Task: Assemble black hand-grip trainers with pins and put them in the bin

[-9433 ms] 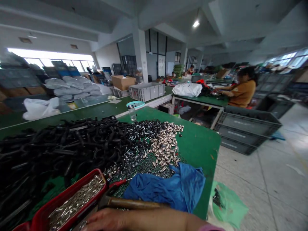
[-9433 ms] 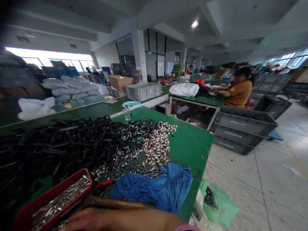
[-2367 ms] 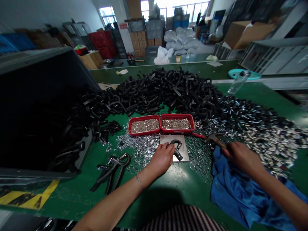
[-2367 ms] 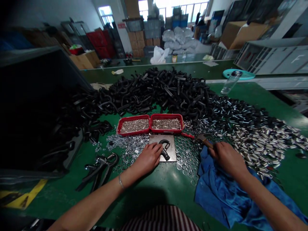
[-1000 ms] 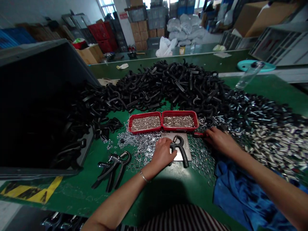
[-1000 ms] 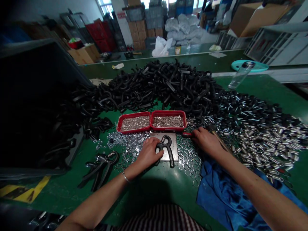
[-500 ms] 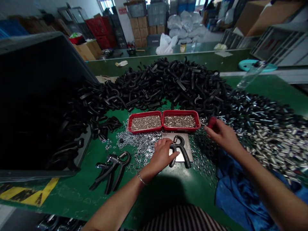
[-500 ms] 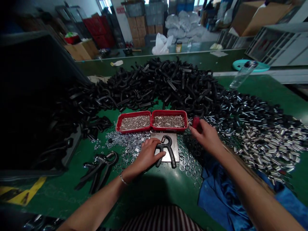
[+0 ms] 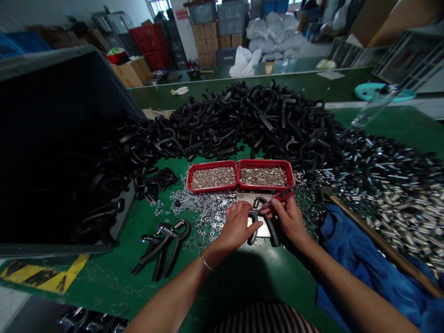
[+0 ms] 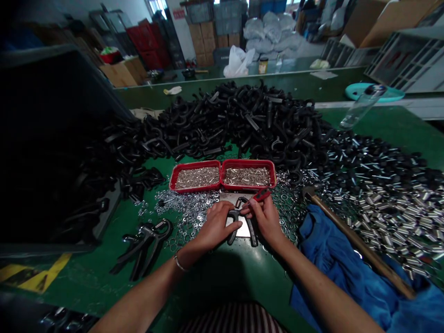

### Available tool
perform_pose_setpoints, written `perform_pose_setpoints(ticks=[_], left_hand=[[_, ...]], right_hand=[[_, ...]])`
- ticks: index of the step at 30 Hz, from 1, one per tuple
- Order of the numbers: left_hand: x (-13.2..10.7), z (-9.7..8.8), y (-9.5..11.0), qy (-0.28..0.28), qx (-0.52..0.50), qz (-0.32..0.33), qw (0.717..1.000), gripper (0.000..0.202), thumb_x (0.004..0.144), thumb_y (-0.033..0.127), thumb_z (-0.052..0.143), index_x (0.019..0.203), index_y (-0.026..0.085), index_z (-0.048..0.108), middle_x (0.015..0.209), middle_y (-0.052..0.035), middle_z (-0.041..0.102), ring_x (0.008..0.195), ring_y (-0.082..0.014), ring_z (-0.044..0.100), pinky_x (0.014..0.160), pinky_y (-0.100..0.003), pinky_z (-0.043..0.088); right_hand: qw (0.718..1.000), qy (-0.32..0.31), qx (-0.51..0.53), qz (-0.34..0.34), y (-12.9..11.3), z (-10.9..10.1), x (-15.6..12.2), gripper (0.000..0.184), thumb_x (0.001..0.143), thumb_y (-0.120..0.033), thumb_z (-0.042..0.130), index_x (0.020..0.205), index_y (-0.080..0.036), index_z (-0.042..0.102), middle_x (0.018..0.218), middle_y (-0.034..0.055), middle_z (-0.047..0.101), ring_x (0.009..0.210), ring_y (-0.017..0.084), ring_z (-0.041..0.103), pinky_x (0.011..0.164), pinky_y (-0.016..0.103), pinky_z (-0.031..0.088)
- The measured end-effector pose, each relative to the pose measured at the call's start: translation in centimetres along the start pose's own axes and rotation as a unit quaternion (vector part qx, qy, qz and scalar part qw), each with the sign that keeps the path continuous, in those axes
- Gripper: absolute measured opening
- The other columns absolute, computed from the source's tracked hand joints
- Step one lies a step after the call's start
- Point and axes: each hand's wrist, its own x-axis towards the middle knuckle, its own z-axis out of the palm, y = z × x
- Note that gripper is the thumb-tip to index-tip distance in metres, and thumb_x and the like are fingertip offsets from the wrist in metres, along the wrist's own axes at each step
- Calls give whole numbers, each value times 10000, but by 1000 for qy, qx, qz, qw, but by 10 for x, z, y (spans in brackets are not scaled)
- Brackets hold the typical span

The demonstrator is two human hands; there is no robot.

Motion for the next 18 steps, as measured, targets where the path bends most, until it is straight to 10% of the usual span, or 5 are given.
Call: perform_pose_setpoints(ticks=[10, 18], left_hand=[[0, 0, -3, -12, -45, -7, 999, 479, 840, 403, 714, 1249, 233, 533, 1274, -62, 563, 1207, -262, 484, 1035, -416, 352], [2, -1, -2, -15, -43, -16, 999, 466, 827, 404, 726, 1233, 234, 574, 1263, -67, 581, 1186, -281, 496, 1018, -429, 354]], right_hand=[[978, -53, -193, -62, -12, 2, 0, 212, 928, -428, 568, 976, -249, 466, 752, 53, 715, 704, 265, 709, 687, 383, 546], [952, -107, 269, 96, -41, 2, 21, 337, 902, -533, 592, 982, -206, 566, 574, -63, 527, 378, 81, 373, 370, 213, 390]])
